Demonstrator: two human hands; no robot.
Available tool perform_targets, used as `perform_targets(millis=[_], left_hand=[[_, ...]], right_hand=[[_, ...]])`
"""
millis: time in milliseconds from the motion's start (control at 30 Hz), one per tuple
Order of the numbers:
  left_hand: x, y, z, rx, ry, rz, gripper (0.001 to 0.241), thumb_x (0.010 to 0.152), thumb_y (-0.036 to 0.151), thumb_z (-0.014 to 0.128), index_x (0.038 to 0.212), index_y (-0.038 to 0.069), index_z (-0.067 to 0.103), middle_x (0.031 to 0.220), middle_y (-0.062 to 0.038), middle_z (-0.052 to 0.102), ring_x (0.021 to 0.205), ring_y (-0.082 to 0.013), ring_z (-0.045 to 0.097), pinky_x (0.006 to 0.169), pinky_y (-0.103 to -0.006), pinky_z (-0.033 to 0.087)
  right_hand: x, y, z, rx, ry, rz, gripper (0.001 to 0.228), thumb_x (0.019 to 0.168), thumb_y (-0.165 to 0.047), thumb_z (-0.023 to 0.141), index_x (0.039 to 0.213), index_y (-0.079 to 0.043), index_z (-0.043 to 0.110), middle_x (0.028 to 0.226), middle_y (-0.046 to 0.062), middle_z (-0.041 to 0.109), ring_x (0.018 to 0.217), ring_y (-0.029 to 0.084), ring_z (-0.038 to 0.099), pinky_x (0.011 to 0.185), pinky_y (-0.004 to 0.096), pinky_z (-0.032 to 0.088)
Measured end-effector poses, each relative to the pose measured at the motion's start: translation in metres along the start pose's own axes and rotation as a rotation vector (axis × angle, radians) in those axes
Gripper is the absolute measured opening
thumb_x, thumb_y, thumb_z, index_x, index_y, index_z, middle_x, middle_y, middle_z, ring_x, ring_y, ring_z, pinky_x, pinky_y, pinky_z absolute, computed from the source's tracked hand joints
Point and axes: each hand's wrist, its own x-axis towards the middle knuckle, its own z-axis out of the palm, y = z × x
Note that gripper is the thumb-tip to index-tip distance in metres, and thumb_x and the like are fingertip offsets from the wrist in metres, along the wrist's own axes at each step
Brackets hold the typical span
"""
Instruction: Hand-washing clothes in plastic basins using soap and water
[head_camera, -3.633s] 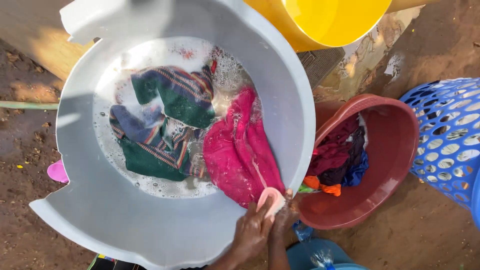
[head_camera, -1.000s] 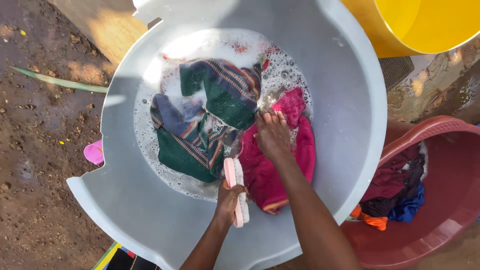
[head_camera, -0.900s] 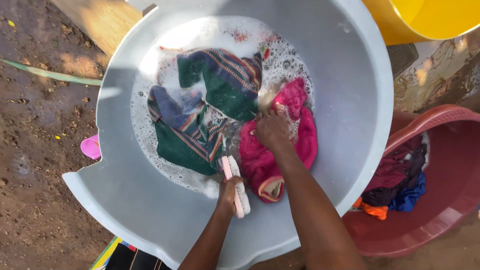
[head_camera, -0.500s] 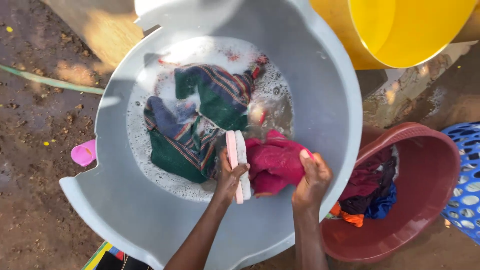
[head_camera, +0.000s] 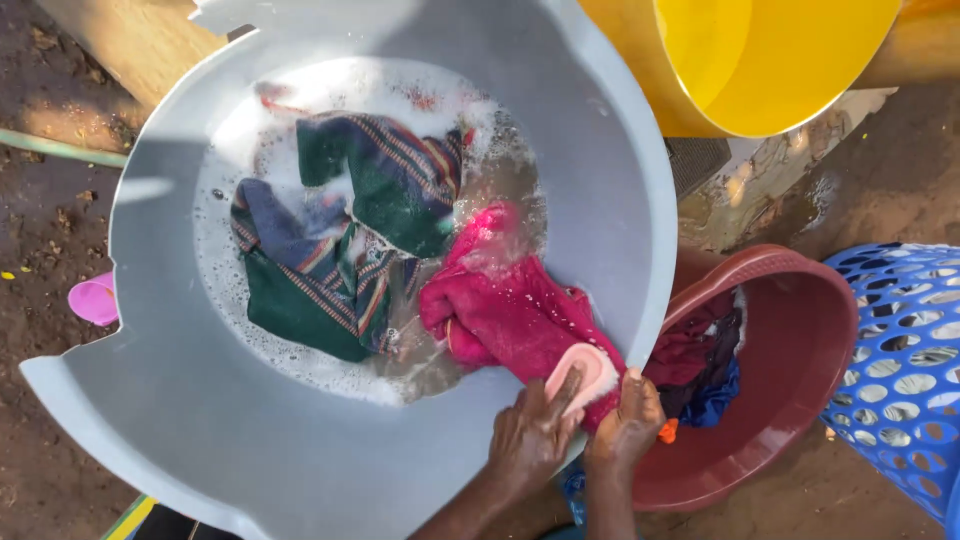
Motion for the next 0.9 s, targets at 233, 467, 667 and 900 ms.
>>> perform_targets(millis=[233, 467, 667, 900], left_hand=[[0.091, -0.09, 0.016, 0.368, 0.094, -0.096, 0.058, 0.107, 0.042, 0.036, 0.162, 0.027, 0.029, 0.128, -0.031, 0.054, 0.083, -0.0486, 0.066, 0.064, -0.0614, 0.053], [0.023, -0.057, 0.015, 0.292, -0.209, 0.211, 0.062, 0.111, 0.054, 0.031, 0.163, 0.04, 0.001, 0.108, -0.023, 0.055, 0.047, -0.0117, 0.051, 0.024, -0.0239, 0.046], [0.068, -0.156, 0.003, 0.744, 0.336, 0.112, 0.054, 0.106, 0.045, 0.044, 0.157, 0.028, 0.041, 0.11, -0.028, 0.057, 0.066, -0.0356, 0.059, 0.041, -0.0488, 0.046], [0.029, -0.072, 0.003, 0.212, -0.318, 0.221, 0.058, 0.111, 0.049, 0.023, 0.166, 0.031, 0.013, 0.109, -0.022, 0.05, 0.074, -0.0336, 0.059, 0.059, -0.0547, 0.06]], right_hand=[[-0.023, -0.039, -0.005, 0.198, 0.03, 0.105, 0.042, 0.096, -0.028, 0.067, 0.069, -0.021, 0.037, 0.068, -0.01, 0.029, 0.06, 0.004, 0.029, 0.056, 0.025, 0.023], [-0.025, -0.052, 0.002, 0.221, 0.105, 0.119, 0.045, 0.099, -0.022, 0.069, 0.066, -0.019, 0.039, 0.068, -0.008, 0.032, 0.061, 0.007, 0.035, 0.054, 0.027, 0.035], [-0.022, -0.041, -0.006, 0.213, 0.115, 0.17, 0.047, 0.098, -0.03, 0.067, 0.064, -0.021, 0.036, 0.064, -0.01, 0.034, 0.06, 0.006, 0.034, 0.055, 0.025, 0.031], [-0.022, -0.036, -0.007, 0.24, 0.164, 0.122, 0.038, 0.097, -0.015, 0.071, 0.067, -0.017, 0.049, 0.067, -0.008, 0.043, 0.063, 0.009, 0.047, 0.056, 0.029, 0.044]])
